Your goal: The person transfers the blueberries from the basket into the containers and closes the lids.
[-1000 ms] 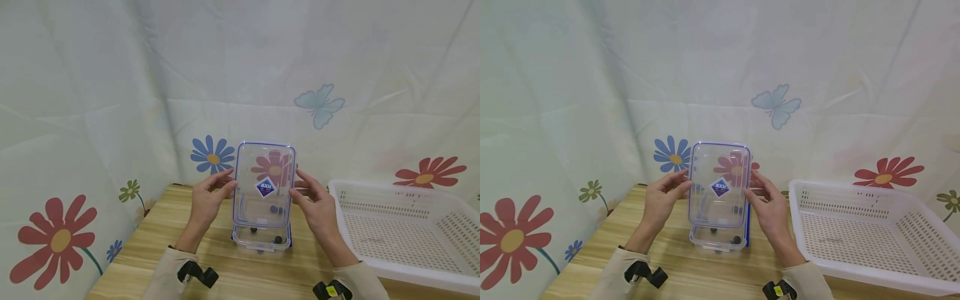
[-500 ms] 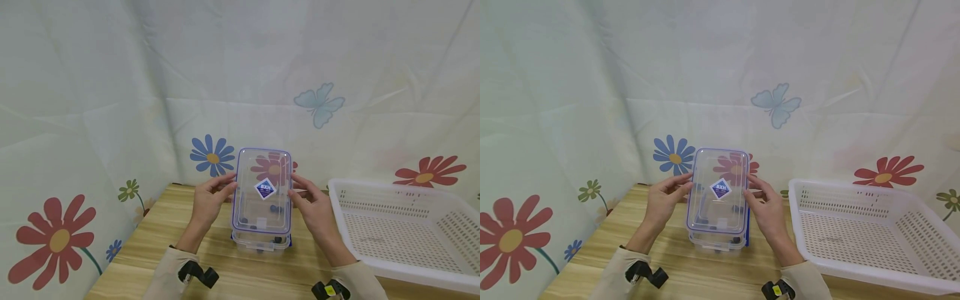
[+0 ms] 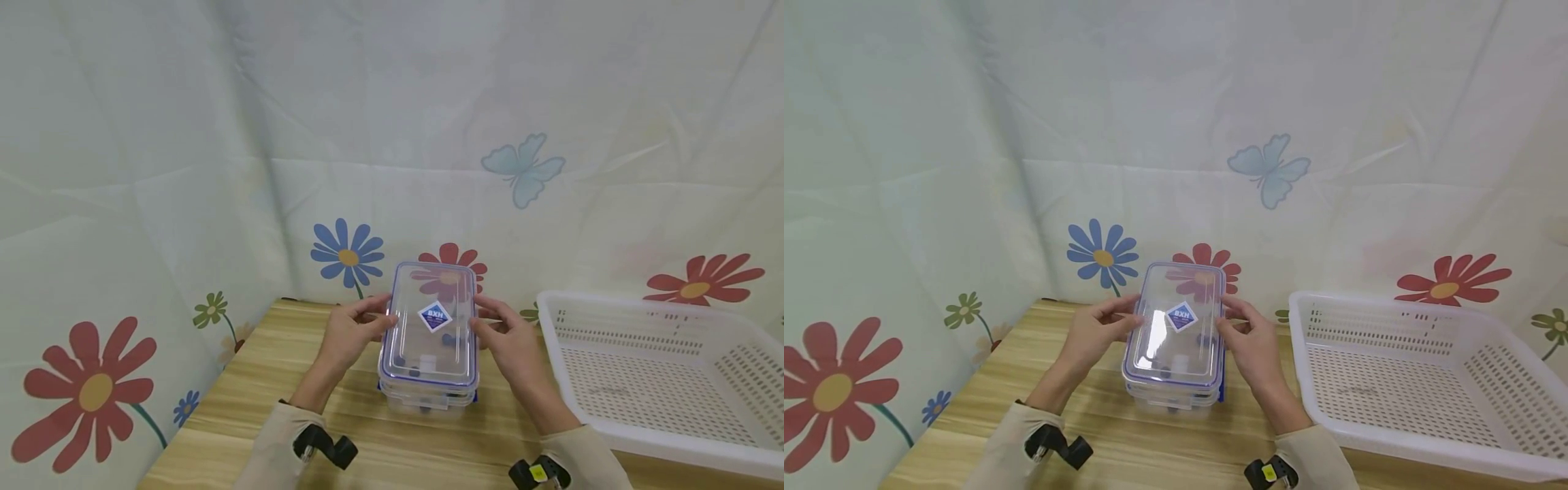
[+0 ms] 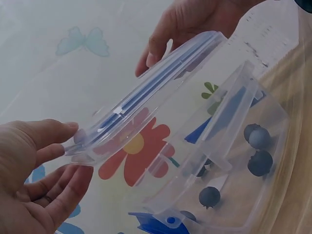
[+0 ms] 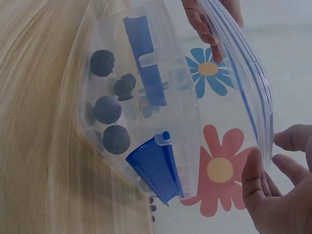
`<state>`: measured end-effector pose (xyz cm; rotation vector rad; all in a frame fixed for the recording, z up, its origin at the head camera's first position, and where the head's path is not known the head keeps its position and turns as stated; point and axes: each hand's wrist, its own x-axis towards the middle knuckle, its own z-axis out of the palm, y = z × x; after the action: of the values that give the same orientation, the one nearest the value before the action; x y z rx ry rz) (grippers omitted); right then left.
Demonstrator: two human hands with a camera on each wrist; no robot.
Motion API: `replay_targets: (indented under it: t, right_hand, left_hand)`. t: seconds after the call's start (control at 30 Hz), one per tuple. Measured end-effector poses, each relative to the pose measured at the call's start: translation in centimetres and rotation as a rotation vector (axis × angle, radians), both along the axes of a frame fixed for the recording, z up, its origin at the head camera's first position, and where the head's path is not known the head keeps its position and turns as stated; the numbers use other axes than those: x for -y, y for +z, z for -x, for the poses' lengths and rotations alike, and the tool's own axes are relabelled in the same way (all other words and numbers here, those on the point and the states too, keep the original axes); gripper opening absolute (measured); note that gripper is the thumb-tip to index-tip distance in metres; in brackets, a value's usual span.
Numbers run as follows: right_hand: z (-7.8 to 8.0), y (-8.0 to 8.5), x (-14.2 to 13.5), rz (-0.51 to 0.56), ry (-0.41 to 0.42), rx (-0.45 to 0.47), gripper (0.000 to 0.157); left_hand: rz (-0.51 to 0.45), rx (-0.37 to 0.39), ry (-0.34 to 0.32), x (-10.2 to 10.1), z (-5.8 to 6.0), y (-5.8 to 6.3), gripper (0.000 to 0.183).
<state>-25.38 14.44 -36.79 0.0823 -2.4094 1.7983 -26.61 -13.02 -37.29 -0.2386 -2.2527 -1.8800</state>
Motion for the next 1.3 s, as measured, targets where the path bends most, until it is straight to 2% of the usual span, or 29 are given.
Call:
replay_targets:
  t: [0.3, 0.53, 0.77, 1.03, 1.3]
  right_hand:
    - [0.7, -1.1, 0.1, 0.002, -0.005, 0.013, 0.045]
    - [0.9, -1.9, 0.2, -0.009, 0.002, 0.059, 0.046]
    - [1.0, -2.7, 0.4, -0.005, 0.027, 0.049, 0.048]
    - [1.1, -3.0, 0.8, -0.026, 0.021, 0.064, 0.049]
    - [1.1, -3.1, 0.8, -0.039, 0.007, 0.079, 0.050]
  left_hand:
    - [0.041, 0.086, -0.018, -0.2, 0.4, -1.2, 0.043]
    - [0.090, 0.115, -0.014, -0.3, 0.4, -1.6, 0.043]
    - [0.128, 0.150, 0.001, -0.3, 0.4, -2.0, 0.042]
    - [0.158, 0.148, 0.013, -0.3, 0.5, -2.4, 0.039]
    - [0.169, 0.135, 0.015, -0.4, 0.6, -2.4, 0.037]
